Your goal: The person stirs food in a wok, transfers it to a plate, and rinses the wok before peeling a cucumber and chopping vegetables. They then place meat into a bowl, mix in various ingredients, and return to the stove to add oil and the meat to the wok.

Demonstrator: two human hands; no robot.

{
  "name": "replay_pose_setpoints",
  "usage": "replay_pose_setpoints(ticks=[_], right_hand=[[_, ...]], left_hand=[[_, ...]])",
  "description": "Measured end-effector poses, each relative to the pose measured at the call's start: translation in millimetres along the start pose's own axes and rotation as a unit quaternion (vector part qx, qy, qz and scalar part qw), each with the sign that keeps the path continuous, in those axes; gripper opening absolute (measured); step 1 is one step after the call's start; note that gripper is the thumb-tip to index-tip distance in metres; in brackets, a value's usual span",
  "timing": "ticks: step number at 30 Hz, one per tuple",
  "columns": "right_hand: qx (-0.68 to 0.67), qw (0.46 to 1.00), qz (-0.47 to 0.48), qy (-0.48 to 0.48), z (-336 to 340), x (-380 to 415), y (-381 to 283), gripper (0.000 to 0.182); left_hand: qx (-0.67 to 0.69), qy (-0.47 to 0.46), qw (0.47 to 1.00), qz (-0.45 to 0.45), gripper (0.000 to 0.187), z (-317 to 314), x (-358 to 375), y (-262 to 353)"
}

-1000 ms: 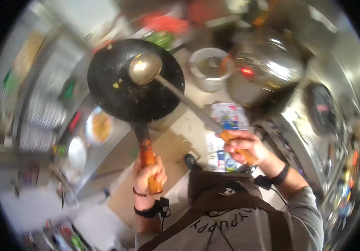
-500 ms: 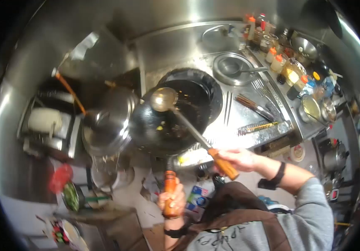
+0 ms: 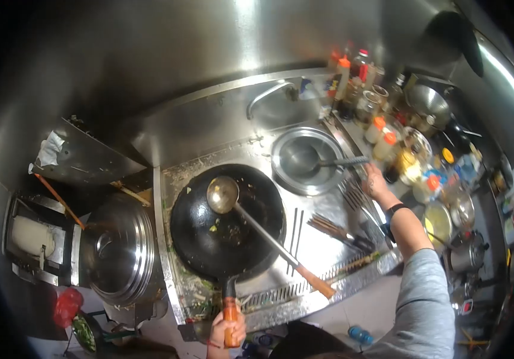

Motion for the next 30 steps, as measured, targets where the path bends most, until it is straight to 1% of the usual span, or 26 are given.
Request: replay_pose_setpoints(ticks=[1,2,4,5,6,7,8,9,10,11,12,13,14,15,16,17,18,19,20,21,24,25,26,27,28,30], right_hand=[[0.023,0.999,0.026,0.02,-27,-28,14,0.073],[0.051,0.997,0.043,0.049,-34,-47,14,0.074],[0.123,0.99,-0.011,-0.063,-51,-71,12,0.076],[0.243,0.969,0.004,0.051,-86,-81,21,0.066],[0.239,0.97,0.007,0.049,-65,-82,3,0.066],[0.195,0.97,0.021,-0.145,-14,-73,-31,0.052],[0.145,0.93,0.035,-0.335,13,-66,-50,0.04],[0.147,0.929,0.037,-0.338,4,-64,-54,0.04],[-0.058,0.897,0.001,-0.439,-15,-62,-60,0.03],[-0.258,0.816,-0.036,-0.516,-33,-58,-67,0.021],[-0.444,0.691,-0.072,-0.566,-37,-53,-75,0.013],[-0.452,0.732,0.088,-0.502,-36,-52,-79,0.009],[-0.45,0.732,0.09,-0.505,-30,-51,-85,0.009],[-0.478,0.725,0.022,-0.495,-26,-49,-89,0.008],[-0.503,0.715,-0.047,-0.483,-22,-45,-90,0.007],[-0.377,0.816,0.023,-0.437,-22,-45,-90,0.008],[-0.374,0.83,-0.014,-0.414,10,-34,-92,0.007],[-0.371,0.841,-0.051,-0.39,42,-23,-93,0.008],[-0.345,0.856,-0.128,-0.363,63,-12,-96,0.01],[-0.361,0.864,-0.136,-0.322,66,-3,-87,0.014],[-0.379,0.868,-0.137,-0.29,95,34,-74,0.02],[-0.364,0.875,-0.136,-0.288,112,50,-75,0.022],[-0.358,0.896,-0.055,-0.258,119,65,-69,0.022],[-0.348,0.894,-0.107,-0.262,125,78,-71,0.021],[-0.357,0.891,-0.106,-0.26,112,87,-57,0.017],[-0.414,0.859,-0.146,-0.264,146,117,-70,0.014]], left_hand=[[-0.045,0.063,0.997,-0.002,0.03,-4,3,3],[-0.044,0.068,0.997,-0.014,0.03,-7,7,3],[0.048,0.216,0.97,-0.097,0.058,-13,12,6],[-0.125,0.067,0.988,-0.063,0.043,-24,18,14],[-0.126,0.072,0.987,-0.066,0.043,-22,22,17],[-0.213,0.143,0.963,-0.084,0.04,-15,33,16],[-0.295,0.212,0.926,-0.098,0.037,-7,47,13],[-0.323,0.234,0.914,-0.081,0.039,4,56,13],[-0.32,0.236,0.914,-0.081,0.039,7,57,17],[-0.335,0.235,0.91,-0.063,0.044,9,59,19],[-0.351,0.234,0.906,-0.045,0.05,6,60,18],[-0.347,0.236,0.906,-0.048,0.05,3,58,16],[-0.356,0.27,0.894,-0.045,0.035,-8,51,16],[-0.363,0.305,0.88,-0.036,0.02,-16,48,14],[-0.358,0.31,0.88,-0.032,0.02,-18,50,11],[-0.358,0.298,0.882,-0.07,0.017,-19,52,12],[-0.357,0.286,0.883,-0.107,0.014,-20,54,14],[-0.37,0.3,0.873,-0.108,0.011,-24,56,17],[-0.362,0.295,0.878,-0.105,0.009,-23,58,20],[-0.363,0.3,0.876,-0.106,0.008,-24,58,23],[-0.349,0.292,0.884,-0.108,0.005,-25,58,26],[-0.366,0.296,0.876,-0.107,0.007,-27,57,26],[-0.374,0.287,0.875,-0.112,0.008,-18,57,26],[-0.373,0.273,0.879,-0.117,0.008,-14,55,23],[-0.374,0.262,0.881,-0.126,0.008,-13,54,22],[-0.37,0.266,0.88,-0.136,0.009,-4,48,15]])
Point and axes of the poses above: each hand's wrist, its own x-axis away from the middle knuckle, its own z-axis out of the back of the hand, y = z × x, the point moved 1 cm from there along -x, towards the middle knuckle, and after that the axes turned 15 degrees about x, right-handed, at the moved point
